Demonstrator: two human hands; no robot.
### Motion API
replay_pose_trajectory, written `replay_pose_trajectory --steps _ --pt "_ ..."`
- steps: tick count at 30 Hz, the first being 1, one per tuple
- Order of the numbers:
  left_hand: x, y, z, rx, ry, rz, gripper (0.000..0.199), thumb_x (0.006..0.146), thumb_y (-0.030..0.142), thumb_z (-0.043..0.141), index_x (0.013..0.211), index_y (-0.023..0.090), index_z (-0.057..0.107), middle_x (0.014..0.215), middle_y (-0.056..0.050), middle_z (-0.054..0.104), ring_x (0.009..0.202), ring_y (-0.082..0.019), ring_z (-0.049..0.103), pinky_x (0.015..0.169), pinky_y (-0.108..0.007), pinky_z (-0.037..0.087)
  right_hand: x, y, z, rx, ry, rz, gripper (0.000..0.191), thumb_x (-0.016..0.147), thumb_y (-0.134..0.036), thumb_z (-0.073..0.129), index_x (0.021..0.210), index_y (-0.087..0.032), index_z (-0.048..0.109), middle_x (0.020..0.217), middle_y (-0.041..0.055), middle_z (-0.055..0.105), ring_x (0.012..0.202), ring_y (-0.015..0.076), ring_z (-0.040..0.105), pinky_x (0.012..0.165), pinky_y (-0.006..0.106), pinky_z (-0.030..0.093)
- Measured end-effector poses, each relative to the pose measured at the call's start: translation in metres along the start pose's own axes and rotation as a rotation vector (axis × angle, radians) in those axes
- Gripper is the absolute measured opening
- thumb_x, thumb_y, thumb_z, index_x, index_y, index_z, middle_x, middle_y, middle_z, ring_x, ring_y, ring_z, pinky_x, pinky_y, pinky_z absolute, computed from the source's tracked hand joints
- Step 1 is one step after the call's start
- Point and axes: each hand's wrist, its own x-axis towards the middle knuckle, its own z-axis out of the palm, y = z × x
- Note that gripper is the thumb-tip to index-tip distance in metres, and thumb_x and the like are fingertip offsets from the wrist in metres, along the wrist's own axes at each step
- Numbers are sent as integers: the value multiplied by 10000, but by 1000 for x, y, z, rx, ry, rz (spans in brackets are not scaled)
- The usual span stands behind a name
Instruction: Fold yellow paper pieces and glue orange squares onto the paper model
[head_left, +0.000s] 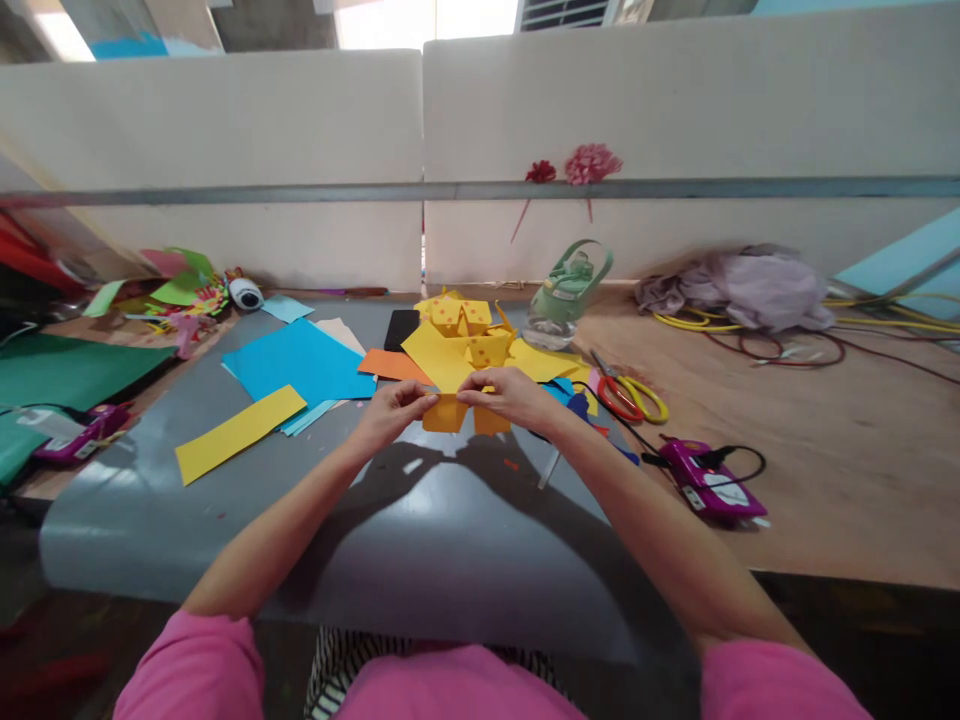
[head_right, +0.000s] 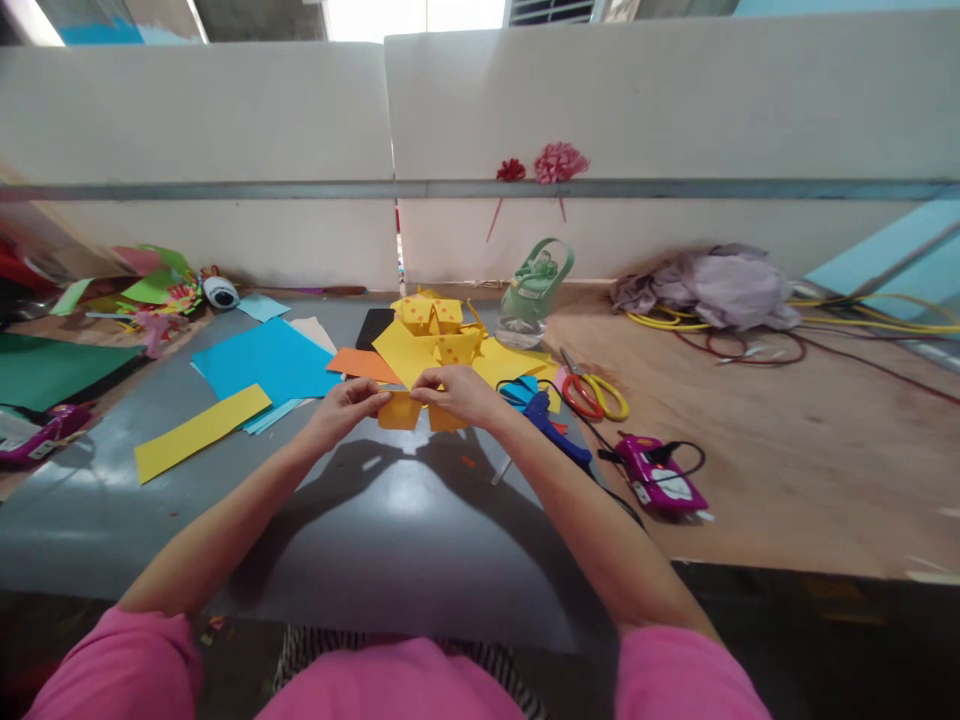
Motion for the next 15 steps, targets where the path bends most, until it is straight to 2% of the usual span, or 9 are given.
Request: replay_pose_trajectory --steps 9,12,15 --pt "-4 -4 -5 -62 -57 -27 472 762 625 720 726 169 603 722 -6 624 698 -126 591 673 -267 518 -2 -2 -4 41 -20 7 357 846 -524 641 806 -189 760 781 34 748 772 181 643 724 292 444" --pt "-5 -3 -9 -46 -69 0 433 757 578 750 895 170 697 744 -12 668 704 -130 603 671 -259 507 0 0 -5 47 -55 19 376 842 -539 634 796 -188 761 780 37 749 769 189 649 718 299 456" --pt "-5 -3 -12 1 -35 56 452 778 543 735 1046 179 719 805 -39 726 749 -155 654 697 -274 530 0 5 -6 38 -64 38 355 826 -515 649 901 -189 768 831 40 750 803 199 656 730 307 470"
